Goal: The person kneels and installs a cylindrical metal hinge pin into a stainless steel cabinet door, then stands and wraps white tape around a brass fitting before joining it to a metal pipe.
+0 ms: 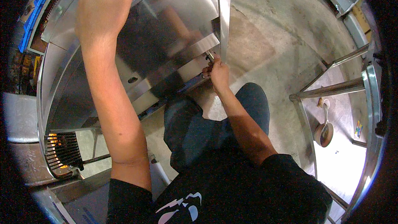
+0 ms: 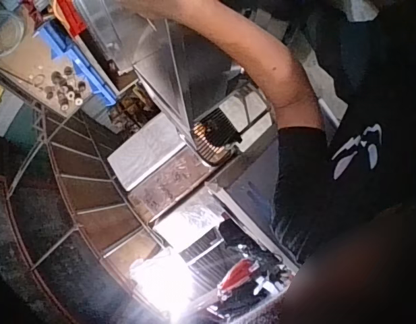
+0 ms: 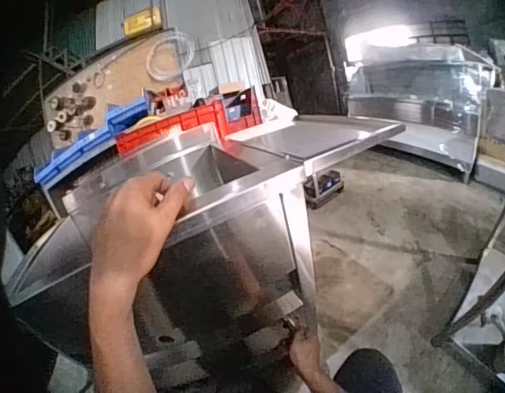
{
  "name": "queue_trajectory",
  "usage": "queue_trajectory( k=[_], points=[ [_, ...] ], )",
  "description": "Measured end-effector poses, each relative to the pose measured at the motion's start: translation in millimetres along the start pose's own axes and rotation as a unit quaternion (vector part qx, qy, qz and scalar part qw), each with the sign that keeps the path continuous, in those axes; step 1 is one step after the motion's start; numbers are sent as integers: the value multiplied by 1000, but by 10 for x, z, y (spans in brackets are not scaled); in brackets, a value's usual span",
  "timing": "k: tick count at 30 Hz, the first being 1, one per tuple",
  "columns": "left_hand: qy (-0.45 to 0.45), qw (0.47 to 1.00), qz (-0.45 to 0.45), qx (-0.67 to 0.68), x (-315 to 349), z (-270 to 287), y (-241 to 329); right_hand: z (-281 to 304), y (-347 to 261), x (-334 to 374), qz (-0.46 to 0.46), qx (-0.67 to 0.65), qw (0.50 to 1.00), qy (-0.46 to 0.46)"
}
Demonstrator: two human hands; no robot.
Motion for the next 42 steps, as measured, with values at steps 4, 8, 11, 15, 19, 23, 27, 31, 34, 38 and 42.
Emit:
queue_trajectory(
  k=[4, 8, 11, 15, 19, 23, 27, 31, 34, 38, 42],
  points=[
    [5, 1000, 11, -24, -72, -46, -30, 39, -26, 3, -82, -60, 994, -32],
    [25, 999, -26, 0, -22, -46, -44, 79, 13, -71, -145, -100, 983, -53],
    [27, 999, -22, -5, 6, -51, -22, 78, 58, -100, -136, -122, 983, -6],
    [35, 999, -19, -34, -13, -74, -1, 62, 43, -58, -96, -135, 986, -13],
    [46, 998, -31, -13, 0, -45, -18, 0, 8, 33, -52, -108, 993, -10],
    [18, 999, -32, 1, 5, -9, -29, -22, 5, 101, 34, -49, 998, 8],
    [-7, 1000, -3, -5, -32, -22, -50, 7, -15, 114, 73, 107, 991, 33],
    [52, 997, -16, -45, -1, -113, -56, 24, -30, 114, 50, 98, 994, 16],
    [35, 997, -56, -49, -54, -107, -96, 21, -16, 87, 22, 113, 993, 7],
    [45, 996, -63, -41, -2, -112, -81, -12, 25, 40, -60, -72, 996, -2],
    [39, 997, -57, -40, 34, -112, -104, 24, -7, -30, -179, -131, 975, -26]
  ],
)
Point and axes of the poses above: each hand's wrist, its own x-axis away from the middle knuckle, its own z-axis out of the back of the hand, y = z × x, the point moved 1 cm from there along -x, towards the middle knuckle, and after that the axes turned 1 degree about -z, right-handed, at the moved point
